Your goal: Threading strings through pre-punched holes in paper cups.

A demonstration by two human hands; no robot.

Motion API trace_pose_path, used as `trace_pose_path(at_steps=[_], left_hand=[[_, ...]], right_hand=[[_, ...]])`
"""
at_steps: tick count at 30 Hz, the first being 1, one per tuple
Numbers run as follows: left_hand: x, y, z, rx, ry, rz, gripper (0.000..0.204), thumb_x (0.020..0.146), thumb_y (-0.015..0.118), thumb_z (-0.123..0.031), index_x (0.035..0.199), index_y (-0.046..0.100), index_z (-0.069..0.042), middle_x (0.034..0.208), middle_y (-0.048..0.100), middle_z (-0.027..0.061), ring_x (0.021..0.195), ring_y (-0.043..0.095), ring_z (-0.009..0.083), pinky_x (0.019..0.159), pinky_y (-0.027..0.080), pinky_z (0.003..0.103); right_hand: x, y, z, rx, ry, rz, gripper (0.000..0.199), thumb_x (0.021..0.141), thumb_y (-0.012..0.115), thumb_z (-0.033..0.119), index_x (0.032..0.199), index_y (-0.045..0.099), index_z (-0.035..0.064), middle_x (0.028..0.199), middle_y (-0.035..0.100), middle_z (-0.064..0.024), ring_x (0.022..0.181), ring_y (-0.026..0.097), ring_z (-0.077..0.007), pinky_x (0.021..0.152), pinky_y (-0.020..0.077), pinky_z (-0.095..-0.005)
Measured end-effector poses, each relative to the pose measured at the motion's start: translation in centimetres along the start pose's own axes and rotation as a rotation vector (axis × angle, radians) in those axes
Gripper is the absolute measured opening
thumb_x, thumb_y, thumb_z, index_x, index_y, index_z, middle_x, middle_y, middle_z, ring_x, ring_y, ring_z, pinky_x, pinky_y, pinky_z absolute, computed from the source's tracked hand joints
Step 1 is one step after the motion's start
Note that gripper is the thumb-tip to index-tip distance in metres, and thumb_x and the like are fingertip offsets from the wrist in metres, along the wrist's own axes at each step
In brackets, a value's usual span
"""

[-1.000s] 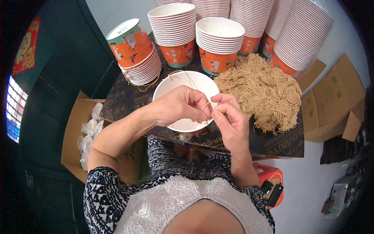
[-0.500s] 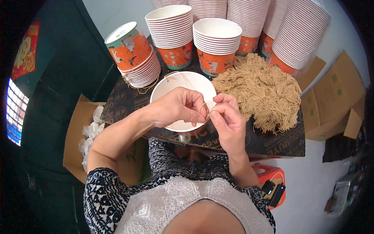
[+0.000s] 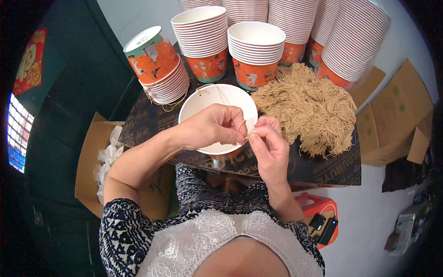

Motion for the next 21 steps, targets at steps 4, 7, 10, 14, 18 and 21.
trace_pose_path(at_steps=[4, 7, 10, 14, 18, 21], left_hand=[[0.0, 0.0, -0.1, 0.055, 0.000, -0.016, 0.008, 0.087, 0.069, 0.001, 0.089, 0.061, -0.002, 0.078, 0.061, -0.0001, 0.070, 0.055, 0.0066, 0.061, 0.044, 0.021], [0.1, 0.0, 0.0, 0.036, -0.011, -0.006, 0.008, 0.088, 0.068, 0.000, 0.090, 0.061, -0.002, 0.079, 0.061, -0.0004, 0.070, 0.055, 0.0068, 0.061, 0.044, 0.021], [0.1, -0.1, 0.0, 0.028, -0.024, 0.005, 0.007, 0.089, 0.067, 0.000, 0.091, 0.060, -0.002, 0.080, 0.060, 0.0003, 0.071, 0.055, 0.0071, 0.062, 0.044, 0.022], [0.4, -0.3, 0.5, -0.049, -0.070, 0.007, 0.005, 0.091, 0.064, -0.001, 0.091, 0.060, 0.000, 0.081, 0.061, 0.0024, 0.070, 0.055, 0.0088, 0.062, 0.044, 0.022], [0.6, -0.2, 0.7, -0.092, -0.100, -0.003, 0.004, 0.092, 0.063, -0.001, 0.092, 0.059, 0.001, 0.080, 0.061, 0.0039, 0.068, 0.053, 0.0099, 0.059, 0.041, 0.022], [0.7, -0.5, 0.9, -0.140, -0.091, 0.025, 0.004, 0.092, 0.063, 0.000, 0.091, 0.060, 0.001, 0.080, 0.061, 0.0044, 0.068, 0.053, 0.0100, 0.060, 0.041, 0.022]], right_hand=[[-0.5, -0.1, -0.3, -0.083, -0.003, -0.032, 0.004, 0.089, 0.066, 0.004, 0.089, 0.062, 0.0012, 0.092, 0.052, -0.0066, 0.086, 0.051, -0.0177, 0.075, 0.0415, -0.0279], [-0.5, 0.1, -0.1, -0.065, 0.004, -0.048, 0.004, 0.088, 0.066, 0.002, 0.090, 0.063, 0.0012, 0.089, 0.052, -0.0064, 0.082, 0.051, -0.0176, 0.072, 0.0419, -0.0278], [-0.6, 0.1, -0.2, -0.108, -0.012, -0.047, 0.004, 0.087, 0.066, 0.000, 0.090, 0.063, 0.0009, 0.088, 0.052, -0.0066, 0.080, 0.052, -0.0177, 0.070, 0.0423, -0.0283], [-0.8, 0.4, 0.4, -0.152, -0.043, -0.074, 0.005, 0.086, 0.066, -0.001, 0.089, 0.063, 0.0008, 0.088, 0.052, -0.0069, 0.080, 0.052, -0.0181, 0.069, 0.0428, -0.0288], [-1.0, 0.7, 0.7, -0.242, -0.148, -0.104, 0.009, 0.084, 0.067, -0.007, 0.090, 0.063, -0.0004, 0.091, 0.051, -0.0057, 0.079, 0.049, -0.0144, 0.066, 0.0399, -0.0260], [-0.9, 0.7, 0.5, -0.324, -0.287, -0.103, 0.017, 0.078, 0.071, -0.007, 0.092, 0.066, 0.0015, 0.088, 0.052, -0.0063, 0.075, 0.051, -0.0182, 0.064, 0.0414, -0.0290]])
Point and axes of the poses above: each hand's wrist, its own x-axis towards the middle knuckle, its own y-axis out of the palm, z = x × y, the point moved 1 cm from there along x, towards the middle knuckle
